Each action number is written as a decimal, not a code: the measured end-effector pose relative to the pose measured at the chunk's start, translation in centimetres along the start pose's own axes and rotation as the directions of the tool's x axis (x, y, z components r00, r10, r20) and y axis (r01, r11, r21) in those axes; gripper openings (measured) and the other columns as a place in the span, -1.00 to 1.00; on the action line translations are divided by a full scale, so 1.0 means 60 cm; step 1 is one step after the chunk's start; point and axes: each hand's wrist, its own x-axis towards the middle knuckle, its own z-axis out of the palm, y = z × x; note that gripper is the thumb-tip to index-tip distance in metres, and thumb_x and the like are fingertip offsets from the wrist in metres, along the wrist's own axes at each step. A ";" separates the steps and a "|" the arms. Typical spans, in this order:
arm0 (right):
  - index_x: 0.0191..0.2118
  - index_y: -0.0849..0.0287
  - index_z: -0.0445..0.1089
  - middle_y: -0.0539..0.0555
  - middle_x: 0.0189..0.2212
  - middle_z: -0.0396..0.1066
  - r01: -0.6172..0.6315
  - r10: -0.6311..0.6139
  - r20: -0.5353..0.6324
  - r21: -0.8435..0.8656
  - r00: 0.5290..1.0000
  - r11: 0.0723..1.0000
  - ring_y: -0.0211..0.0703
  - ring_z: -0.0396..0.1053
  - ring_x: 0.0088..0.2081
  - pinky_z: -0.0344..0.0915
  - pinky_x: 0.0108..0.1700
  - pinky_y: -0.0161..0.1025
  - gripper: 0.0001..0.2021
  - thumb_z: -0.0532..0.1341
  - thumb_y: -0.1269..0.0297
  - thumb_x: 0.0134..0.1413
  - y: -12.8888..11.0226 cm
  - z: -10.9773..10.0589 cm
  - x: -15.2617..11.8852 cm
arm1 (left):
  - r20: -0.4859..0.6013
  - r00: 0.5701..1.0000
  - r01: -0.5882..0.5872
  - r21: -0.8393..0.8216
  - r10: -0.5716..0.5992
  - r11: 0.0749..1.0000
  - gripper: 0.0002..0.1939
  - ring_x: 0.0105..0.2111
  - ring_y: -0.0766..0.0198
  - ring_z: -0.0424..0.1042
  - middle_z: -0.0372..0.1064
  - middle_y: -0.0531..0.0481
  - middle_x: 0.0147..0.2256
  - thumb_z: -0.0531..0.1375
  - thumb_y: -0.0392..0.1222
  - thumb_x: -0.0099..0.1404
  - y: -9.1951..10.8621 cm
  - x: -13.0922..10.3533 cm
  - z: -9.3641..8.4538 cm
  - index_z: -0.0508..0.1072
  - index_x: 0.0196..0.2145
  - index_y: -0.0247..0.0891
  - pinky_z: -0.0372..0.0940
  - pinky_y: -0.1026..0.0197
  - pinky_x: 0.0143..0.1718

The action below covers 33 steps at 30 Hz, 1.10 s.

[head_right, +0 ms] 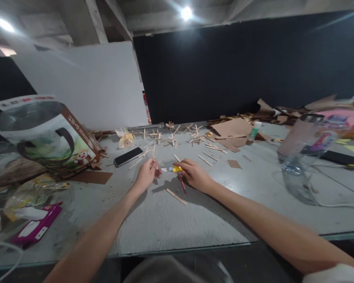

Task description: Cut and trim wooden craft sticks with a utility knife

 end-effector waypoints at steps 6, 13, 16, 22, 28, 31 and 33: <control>0.24 0.07 0.44 0.26 -0.05 0.47 -0.006 0.006 -0.036 0.015 0.999 1.000 0.07 0.44 -0.02 0.40 0.04 -0.02 -0.60 0.03 0.24 0.42 -0.004 0.002 -0.003 | 0.026 1.000 -0.012 -0.147 0.016 0.989 -0.72 -0.64 0.35 0.18 0.19 0.17 -0.63 0.12 0.05 0.38 0.011 -0.007 0.018 0.36 -0.36 -0.19 0.08 0.31 -0.54; 0.22 0.08 0.44 0.25 -0.06 0.46 -0.016 0.018 -0.089 0.022 0.996 1.000 0.08 0.43 0.00 0.39 0.06 0.01 -0.61 0.04 0.29 0.40 0.001 0.002 -0.003 | 0.093 0.993 -0.058 -0.177 0.075 0.983 -0.84 -0.61 0.35 0.17 0.20 0.15 -0.60 0.11 -0.14 0.34 0.021 -0.028 0.035 0.39 -0.38 -0.21 0.07 0.29 -0.52; 0.22 0.07 0.44 0.24 -0.06 0.47 -0.029 0.030 -0.076 0.015 0.997 0.999 0.08 0.44 -0.01 0.39 0.05 0.00 -0.61 0.04 0.28 0.41 0.003 0.002 -0.002 | 0.111 0.989 -0.078 -0.185 0.100 0.980 -0.79 -0.60 0.35 0.18 0.22 0.13 -0.58 0.09 -0.09 0.38 0.021 -0.033 0.037 0.41 -0.36 -0.21 0.07 0.29 -0.51; 0.20 0.10 0.45 0.26 -0.07 0.48 -0.017 0.018 -0.066 0.023 0.998 1.000 0.07 0.45 -0.03 0.40 0.03 -0.01 -0.62 0.04 0.28 0.42 0.002 -0.001 -0.003 | 0.102 0.991 -0.056 -0.255 0.085 0.965 -0.76 -0.58 0.35 0.22 0.24 0.11 -0.55 0.15 -0.01 0.36 0.016 -0.030 0.037 0.39 -0.36 -0.21 0.09 0.29 -0.52; 0.21 0.08 0.43 0.22 -0.09 0.47 0.030 -0.027 -0.110 0.026 0.994 0.999 0.02 0.46 -0.06 0.43 -0.01 -0.07 -0.64 0.06 0.30 0.42 0.008 0.004 -0.005 | 0.074 0.983 -0.142 -0.262 0.167 0.955 -0.64 -0.60 0.35 0.17 0.19 0.14 -0.58 0.15 0.14 0.36 0.019 -0.027 0.026 0.40 -0.35 -0.23 0.07 0.28 -0.52; 0.21 0.07 0.43 0.21 -0.10 0.47 0.049 -0.046 -0.134 0.014 0.990 0.999 0.02 0.47 -0.07 0.43 -0.01 -0.08 -0.64 0.07 0.31 0.42 0.012 0.006 -0.005 | 0.071 0.982 -0.154 -0.259 0.178 0.954 -0.60 -0.59 0.35 0.18 0.19 0.14 -0.59 0.16 0.19 0.36 0.020 -0.027 0.024 0.41 -0.35 -0.24 0.06 0.27 -0.51; 0.20 0.07 0.43 0.21 -0.11 0.48 0.055 -0.054 -0.136 0.006 0.989 0.998 0.02 0.47 -0.07 0.43 -0.02 -0.08 -0.65 0.07 0.31 0.43 0.013 0.006 -0.004 | 0.079 0.982 -0.144 -0.262 0.170 0.954 -0.58 -0.59 0.35 0.18 0.19 0.14 -0.59 0.16 0.21 0.36 0.019 -0.028 0.026 0.43 -0.34 -0.24 0.06 0.27 -0.51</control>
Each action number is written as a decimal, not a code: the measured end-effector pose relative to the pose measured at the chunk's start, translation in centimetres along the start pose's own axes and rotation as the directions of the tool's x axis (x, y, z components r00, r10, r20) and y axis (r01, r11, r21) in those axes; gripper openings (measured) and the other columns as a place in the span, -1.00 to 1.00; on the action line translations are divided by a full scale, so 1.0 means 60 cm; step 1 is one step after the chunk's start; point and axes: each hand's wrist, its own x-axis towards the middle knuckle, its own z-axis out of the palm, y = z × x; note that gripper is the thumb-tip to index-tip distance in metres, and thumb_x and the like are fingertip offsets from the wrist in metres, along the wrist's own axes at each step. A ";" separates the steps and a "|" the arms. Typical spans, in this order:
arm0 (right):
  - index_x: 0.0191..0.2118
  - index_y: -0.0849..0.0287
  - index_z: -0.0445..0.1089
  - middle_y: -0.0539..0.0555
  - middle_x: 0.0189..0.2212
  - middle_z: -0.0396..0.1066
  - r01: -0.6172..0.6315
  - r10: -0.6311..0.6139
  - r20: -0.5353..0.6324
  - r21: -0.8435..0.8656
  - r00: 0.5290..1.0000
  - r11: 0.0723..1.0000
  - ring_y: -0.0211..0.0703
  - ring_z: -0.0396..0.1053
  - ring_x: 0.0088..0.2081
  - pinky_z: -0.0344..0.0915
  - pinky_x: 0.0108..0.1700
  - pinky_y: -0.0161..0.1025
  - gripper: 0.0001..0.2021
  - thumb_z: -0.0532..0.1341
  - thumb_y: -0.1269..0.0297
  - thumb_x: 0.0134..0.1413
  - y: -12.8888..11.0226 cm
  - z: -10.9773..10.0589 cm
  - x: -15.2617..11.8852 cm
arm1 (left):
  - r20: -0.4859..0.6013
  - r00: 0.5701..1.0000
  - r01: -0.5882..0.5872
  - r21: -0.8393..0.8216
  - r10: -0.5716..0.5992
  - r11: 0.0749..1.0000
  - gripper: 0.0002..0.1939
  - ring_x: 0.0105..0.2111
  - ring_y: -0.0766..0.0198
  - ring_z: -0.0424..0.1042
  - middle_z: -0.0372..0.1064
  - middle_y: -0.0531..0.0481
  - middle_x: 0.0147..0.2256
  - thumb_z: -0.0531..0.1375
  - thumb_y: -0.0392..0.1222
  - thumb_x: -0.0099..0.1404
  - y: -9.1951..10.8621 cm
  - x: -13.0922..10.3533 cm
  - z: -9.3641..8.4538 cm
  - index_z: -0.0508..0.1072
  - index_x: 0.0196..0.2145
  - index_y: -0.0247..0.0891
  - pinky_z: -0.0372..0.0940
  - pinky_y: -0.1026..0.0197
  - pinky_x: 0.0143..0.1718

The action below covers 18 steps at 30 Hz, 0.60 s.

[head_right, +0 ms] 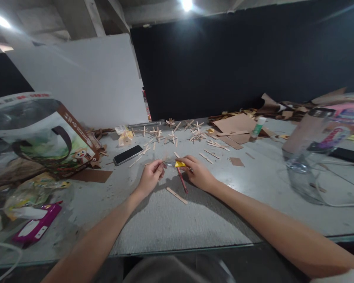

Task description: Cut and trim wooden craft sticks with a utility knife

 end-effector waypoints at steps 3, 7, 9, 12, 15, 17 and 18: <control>0.20 0.06 0.43 0.21 -0.11 0.48 0.007 -0.007 0.006 -0.001 1.000 1.000 0.02 0.47 -0.07 0.43 -0.02 -0.09 -0.65 0.07 0.30 0.43 -0.001 -0.001 0.000 | 0.014 1.000 0.013 -0.004 -0.013 1.000 -0.58 -0.60 0.36 0.18 0.20 0.13 -0.59 0.16 0.22 0.35 -0.004 -0.001 0.003 0.43 -0.34 -0.24 0.06 0.28 -0.52; 0.22 0.06 0.43 0.21 -0.11 0.48 -0.004 0.004 0.017 0.006 1.000 1.000 0.02 0.47 -0.08 0.43 -0.03 -0.09 -0.64 0.07 0.30 0.43 -0.004 -0.003 0.001 | 0.016 1.000 0.010 0.003 -0.010 1.000 -0.60 -0.59 0.36 0.20 0.23 0.12 -0.59 0.17 0.19 0.35 -0.005 -0.001 0.003 0.43 -0.34 -0.24 0.08 0.29 -0.52; 0.22 0.07 0.43 0.21 -0.11 0.48 -0.011 0.010 0.015 0.008 1.000 1.000 0.02 0.47 -0.08 0.44 -0.03 -0.08 -0.64 0.07 0.29 0.43 -0.005 -0.003 0.001 | 0.012 1.000 0.007 0.001 -0.007 1.000 -0.60 -0.59 0.35 0.20 0.23 0.12 -0.58 0.17 0.18 0.35 -0.004 -0.001 0.002 0.43 -0.33 -0.24 0.08 0.28 -0.52; 0.21 0.08 0.43 0.23 -0.11 0.48 -0.002 0.002 0.010 0.008 1.000 1.000 0.02 0.47 -0.08 0.44 -0.03 -0.07 -0.64 0.06 0.30 0.43 -0.003 -0.003 0.001 | 0.011 1.000 0.007 -0.010 -0.006 1.000 -0.61 -0.59 0.35 0.19 0.22 0.12 -0.58 0.17 0.18 0.35 -0.003 -0.002 0.002 0.43 -0.33 -0.24 0.08 0.28 -0.52; 0.22 0.08 0.42 0.23 -0.11 0.49 0.012 -0.012 0.005 0.003 1.000 1.000 0.03 0.47 -0.08 0.44 -0.03 -0.07 -0.63 0.05 0.32 0.43 0.000 -0.001 0.000 | 0.015 1.000 0.007 -0.008 -0.007 1.000 -0.60 -0.59 0.35 0.19 0.22 0.11 -0.58 0.17 0.19 0.35 -0.004 -0.001 0.003 0.43 -0.34 -0.24 0.07 0.28 -0.52; 0.23 0.07 0.42 0.23 -0.11 0.48 0.010 -0.010 0.005 -0.003 1.000 1.000 0.03 0.47 -0.08 0.43 -0.04 -0.07 -0.63 0.05 0.32 0.43 0.001 0.000 0.000 | 0.018 1.000 0.003 -0.009 -0.003 1.000 -0.58 -0.59 0.35 0.18 0.22 0.11 -0.58 0.17 0.21 0.35 -0.005 -0.001 0.003 0.43 -0.34 -0.24 0.06 0.28 -0.52; 0.23 0.07 0.42 0.23 -0.11 0.48 0.007 -0.007 0.006 -0.005 1.000 1.000 0.03 0.47 -0.08 0.43 -0.04 -0.07 -0.63 0.06 0.32 0.43 0.001 0.000 0.000 | 0.017 1.000 0.000 -0.012 0.000 1.000 -0.57 -0.59 0.36 0.18 0.21 0.12 -0.59 0.16 0.23 0.35 -0.006 -0.001 0.003 0.43 -0.35 -0.24 0.06 0.28 -0.52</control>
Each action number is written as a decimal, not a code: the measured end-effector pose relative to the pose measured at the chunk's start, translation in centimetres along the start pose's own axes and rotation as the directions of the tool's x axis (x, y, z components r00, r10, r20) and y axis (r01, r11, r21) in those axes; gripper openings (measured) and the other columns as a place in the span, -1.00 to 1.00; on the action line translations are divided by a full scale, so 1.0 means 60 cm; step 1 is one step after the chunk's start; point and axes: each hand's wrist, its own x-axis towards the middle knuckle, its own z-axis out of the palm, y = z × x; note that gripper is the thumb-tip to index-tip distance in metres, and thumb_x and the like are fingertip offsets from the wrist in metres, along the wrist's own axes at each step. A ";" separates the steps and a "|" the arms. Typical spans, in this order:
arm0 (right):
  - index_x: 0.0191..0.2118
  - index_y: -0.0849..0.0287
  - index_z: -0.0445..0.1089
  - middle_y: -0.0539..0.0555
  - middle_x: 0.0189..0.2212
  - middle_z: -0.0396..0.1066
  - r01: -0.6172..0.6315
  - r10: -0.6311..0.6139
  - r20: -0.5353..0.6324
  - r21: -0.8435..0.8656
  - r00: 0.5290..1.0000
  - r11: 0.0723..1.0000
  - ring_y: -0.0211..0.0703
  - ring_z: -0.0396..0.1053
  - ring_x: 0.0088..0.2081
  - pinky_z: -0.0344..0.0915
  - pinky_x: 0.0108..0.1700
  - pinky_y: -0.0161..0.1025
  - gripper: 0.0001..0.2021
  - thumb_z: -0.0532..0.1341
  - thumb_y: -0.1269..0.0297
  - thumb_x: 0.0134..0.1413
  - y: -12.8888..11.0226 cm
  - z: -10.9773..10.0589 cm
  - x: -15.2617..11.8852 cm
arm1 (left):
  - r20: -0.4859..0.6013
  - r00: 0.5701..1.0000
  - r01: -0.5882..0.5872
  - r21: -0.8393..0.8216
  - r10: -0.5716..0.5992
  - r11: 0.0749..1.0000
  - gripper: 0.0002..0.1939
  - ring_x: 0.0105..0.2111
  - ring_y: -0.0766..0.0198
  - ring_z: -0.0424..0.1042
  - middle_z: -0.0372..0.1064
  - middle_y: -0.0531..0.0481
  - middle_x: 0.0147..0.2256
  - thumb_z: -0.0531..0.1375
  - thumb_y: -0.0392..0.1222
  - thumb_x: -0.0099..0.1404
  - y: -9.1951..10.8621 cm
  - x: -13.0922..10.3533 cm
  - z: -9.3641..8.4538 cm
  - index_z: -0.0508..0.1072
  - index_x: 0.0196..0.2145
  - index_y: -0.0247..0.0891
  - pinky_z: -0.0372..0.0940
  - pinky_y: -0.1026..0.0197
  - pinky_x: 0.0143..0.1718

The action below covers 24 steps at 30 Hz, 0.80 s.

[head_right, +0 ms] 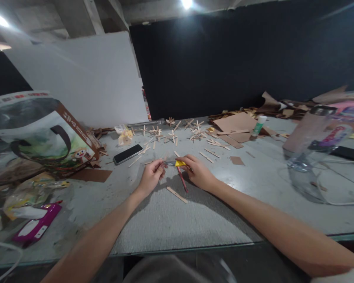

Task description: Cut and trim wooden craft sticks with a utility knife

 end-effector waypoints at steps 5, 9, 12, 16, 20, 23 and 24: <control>0.24 0.06 0.41 0.22 -0.11 0.47 0.004 -0.004 0.008 0.003 1.000 1.000 0.02 0.47 -0.08 0.43 -0.05 -0.09 -0.62 0.04 0.33 0.44 -0.001 -0.002 0.000 | -0.014 1.000 -0.003 -0.009 0.003 1.000 -0.56 -0.60 0.35 0.19 0.21 0.13 -0.59 0.17 0.24 0.34 0.003 0.000 0.001 0.41 -0.36 -0.23 0.06 0.28 -0.53; 0.23 0.06 0.41 0.22 -0.10 0.47 0.000 0.000 0.007 0.007 1.000 1.000 0.02 0.47 -0.09 0.43 -0.05 -0.08 -0.62 0.03 0.33 0.43 -0.001 -0.002 0.000 | -0.030 0.999 -0.011 -0.003 0.011 1.000 -0.58 -0.61 0.36 0.17 0.21 0.13 -0.60 0.17 0.21 0.35 0.006 -0.001 0.002 0.42 -0.35 -0.24 0.05 0.27 -0.54; 0.22 0.06 0.41 0.22 -0.11 0.47 -0.005 0.005 0.006 0.013 1.000 1.000 0.02 0.47 -0.10 0.43 -0.06 -0.08 -0.63 0.04 0.32 0.43 0.001 -0.001 -0.001 | -0.020 1.000 -0.008 -0.002 0.008 1.000 -0.59 -0.62 0.36 0.17 0.20 0.13 -0.60 0.17 0.20 0.35 0.006 -0.001 0.001 0.42 -0.35 -0.24 0.06 0.27 -0.54; 0.22 0.08 0.42 0.22 -0.12 0.47 -0.005 0.004 0.008 0.022 1.000 1.000 0.01 0.46 -0.10 0.43 -0.06 -0.08 -0.64 0.04 0.30 0.44 0.001 0.001 -0.002 | -0.007 1.000 -0.005 -0.006 0.005 1.000 -0.58 -0.61 0.35 0.17 0.21 0.13 -0.60 0.17 0.21 0.34 0.004 -0.001 0.000 0.43 -0.33 -0.24 0.06 0.27 -0.55; 0.20 0.08 0.42 0.21 -0.12 0.47 0.006 -0.006 0.004 0.015 1.000 1.000 0.00 0.47 -0.10 0.43 -0.05 -0.10 -0.65 0.04 0.31 0.44 0.000 0.001 -0.002 | -0.005 1.000 -0.001 -0.012 0.001 1.000 -0.57 -0.61 0.36 0.15 0.21 0.12 -0.59 0.18 0.22 0.33 0.002 0.000 0.000 0.42 -0.33 -0.24 0.04 0.27 -0.55; 0.20 0.08 0.42 0.21 -0.11 0.47 0.000 0.000 0.003 0.002 1.000 1.000 0.01 0.47 -0.09 0.43 -0.05 -0.10 -0.65 0.04 0.32 0.43 -0.001 -0.001 -0.002 | -0.010 1.000 0.006 -0.015 -0.007 1.000 -0.56 -0.60 0.35 0.17 0.22 0.12 -0.59 0.18 0.24 0.34 0.004 -0.001 0.000 0.43 -0.33 -0.24 0.05 0.26 -0.54; 0.20 0.08 0.42 0.22 -0.11 0.47 -0.004 0.004 0.006 -0.001 1.000 1.000 0.01 0.47 -0.09 0.43 -0.06 -0.10 -0.65 0.04 0.32 0.43 -0.002 -0.002 -0.001 | -0.009 1.000 0.008 -0.015 -0.008 1.000 -0.55 -0.60 0.35 0.17 0.21 0.12 -0.59 0.18 0.25 0.34 0.005 -0.001 0.000 0.43 -0.33 -0.24 0.06 0.26 -0.53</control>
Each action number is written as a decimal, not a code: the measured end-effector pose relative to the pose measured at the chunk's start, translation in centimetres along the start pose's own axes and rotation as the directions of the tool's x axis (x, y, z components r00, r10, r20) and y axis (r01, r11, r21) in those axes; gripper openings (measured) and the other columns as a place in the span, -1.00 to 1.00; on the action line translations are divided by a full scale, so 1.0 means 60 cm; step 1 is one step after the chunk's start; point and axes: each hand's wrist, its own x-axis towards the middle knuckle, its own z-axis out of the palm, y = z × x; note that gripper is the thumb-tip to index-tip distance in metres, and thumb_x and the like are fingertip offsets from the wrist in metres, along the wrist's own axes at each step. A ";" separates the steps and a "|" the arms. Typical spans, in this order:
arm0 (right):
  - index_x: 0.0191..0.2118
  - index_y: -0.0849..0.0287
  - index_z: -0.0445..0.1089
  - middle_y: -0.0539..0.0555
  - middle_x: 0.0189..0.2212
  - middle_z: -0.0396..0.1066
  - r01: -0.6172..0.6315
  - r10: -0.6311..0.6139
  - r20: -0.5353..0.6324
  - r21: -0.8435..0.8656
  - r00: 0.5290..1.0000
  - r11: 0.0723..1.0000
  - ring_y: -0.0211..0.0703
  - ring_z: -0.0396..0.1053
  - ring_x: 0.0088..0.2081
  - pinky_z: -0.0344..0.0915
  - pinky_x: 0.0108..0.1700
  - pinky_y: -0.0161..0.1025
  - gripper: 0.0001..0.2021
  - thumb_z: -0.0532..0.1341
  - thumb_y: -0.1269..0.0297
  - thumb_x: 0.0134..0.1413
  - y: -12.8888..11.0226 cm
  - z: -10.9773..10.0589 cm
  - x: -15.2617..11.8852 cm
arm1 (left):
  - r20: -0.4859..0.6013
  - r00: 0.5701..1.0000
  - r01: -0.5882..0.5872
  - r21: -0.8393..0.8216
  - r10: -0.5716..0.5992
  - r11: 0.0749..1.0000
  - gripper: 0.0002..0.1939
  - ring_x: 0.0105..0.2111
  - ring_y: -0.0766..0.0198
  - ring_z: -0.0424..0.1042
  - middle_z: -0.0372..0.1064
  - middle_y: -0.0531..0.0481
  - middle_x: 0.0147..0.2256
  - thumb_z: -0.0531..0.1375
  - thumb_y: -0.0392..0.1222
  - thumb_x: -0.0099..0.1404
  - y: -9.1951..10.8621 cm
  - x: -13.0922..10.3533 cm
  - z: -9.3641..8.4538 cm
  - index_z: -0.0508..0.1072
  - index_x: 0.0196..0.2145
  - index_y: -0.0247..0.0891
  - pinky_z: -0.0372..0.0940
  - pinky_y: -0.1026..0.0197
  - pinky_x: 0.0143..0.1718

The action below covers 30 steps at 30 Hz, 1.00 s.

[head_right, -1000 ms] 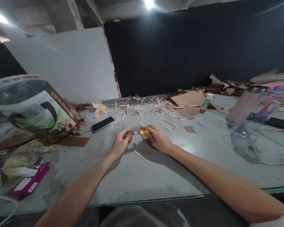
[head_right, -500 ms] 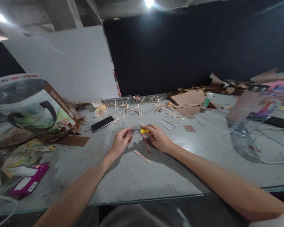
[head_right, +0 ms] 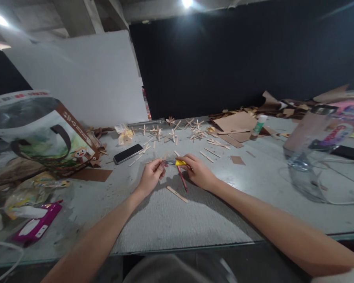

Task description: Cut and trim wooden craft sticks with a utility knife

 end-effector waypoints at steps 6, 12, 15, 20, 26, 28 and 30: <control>0.22 0.08 0.42 0.23 -0.11 0.49 -0.017 0.017 0.006 0.010 1.000 1.000 0.04 0.47 -0.09 0.44 -0.04 -0.05 -0.63 0.04 0.28 0.44 -0.002 -0.002 0.001 | -0.002 1.000 0.008 0.010 -0.008 1.000 -0.54 -0.61 0.36 0.15 0.21 0.12 -0.59 0.17 0.26 0.33 -0.002 -0.001 0.000 0.43 -0.34 -0.23 0.03 0.27 -0.54; 0.25 0.06 0.44 0.24 -0.08 0.49 -0.006 0.006 0.015 0.016 1.000 1.000 0.02 0.47 -0.07 0.45 -0.01 -0.04 -0.59 0.03 0.31 0.43 0.001 0.000 -0.002 | 0.035 0.999 -0.018 0.022 0.017 1.000 -0.63 -0.60 0.36 0.15 0.19 0.13 -0.59 0.16 0.15 0.36 -0.004 0.001 -0.001 0.42 -0.35 -0.24 0.03 0.28 -0.53; 0.24 0.04 0.46 0.22 -0.06 0.48 0.013 -0.013 0.006 0.014 1.000 1.000 -0.01 0.48 -0.07 0.45 -0.02 -0.08 -0.59 0.04 0.33 0.43 0.008 0.000 -0.003 | 0.056 0.998 -0.010 0.025 0.008 1.000 -0.62 -0.61 0.37 0.14 0.18 0.13 -0.59 0.17 0.16 0.36 -0.004 0.002 0.001 0.40 -0.36 -0.23 0.03 0.28 -0.54; 0.22 0.02 0.50 0.20 -0.08 0.50 0.038 -0.037 0.004 -0.009 0.999 0.999 -0.05 0.49 -0.12 0.46 -0.06 -0.11 -0.57 0.04 0.40 0.39 0.023 -0.004 -0.004 | 0.038 0.998 0.055 -0.009 -0.055 0.998 -0.50 -0.59 0.37 0.16 0.19 0.11 -0.57 0.16 0.31 0.32 -0.004 -0.001 0.007 0.34 -0.41 -0.21 0.07 0.30 -0.56; 0.23 0.01 0.48 0.20 -0.10 0.52 0.038 -0.038 0.028 0.001 0.999 0.999 -0.07 0.50 -0.15 0.47 -0.11 -0.13 -0.57 0.06 0.39 0.38 0.024 -0.002 -0.006 | 0.075 0.995 0.072 0.010 -0.073 0.997 -0.47 -0.62 0.39 0.14 0.20 0.11 -0.59 0.15 0.34 0.32 0.002 -0.003 0.006 0.33 -0.44 -0.22 0.05 0.31 -0.58; 0.24 0.00 0.48 0.20 -0.10 0.52 0.049 -0.049 0.028 0.005 0.998 0.999 -0.07 0.50 -0.15 0.47 -0.10 -0.13 -0.56 0.06 0.40 0.38 0.022 -0.001 -0.005 | 0.103 0.993 0.063 0.016 -0.064 0.998 -0.50 -0.62 0.39 0.15 0.21 0.12 -0.59 0.15 0.30 0.34 0.002 -0.003 0.006 0.34 -0.43 -0.22 0.06 0.31 -0.58; 0.24 0.00 0.48 0.20 -0.10 0.52 0.050 -0.050 0.035 0.002 0.998 0.999 -0.07 0.50 -0.16 0.47 -0.11 -0.13 -0.55 0.06 0.41 0.38 0.020 0.000 -0.004 | 0.123 0.991 0.059 0.016 -0.060 0.998 -0.52 -0.62 0.39 0.16 0.22 0.12 -0.59 0.15 0.28 0.35 0.000 -0.004 0.007 0.34 -0.41 -0.22 0.06 0.31 -0.57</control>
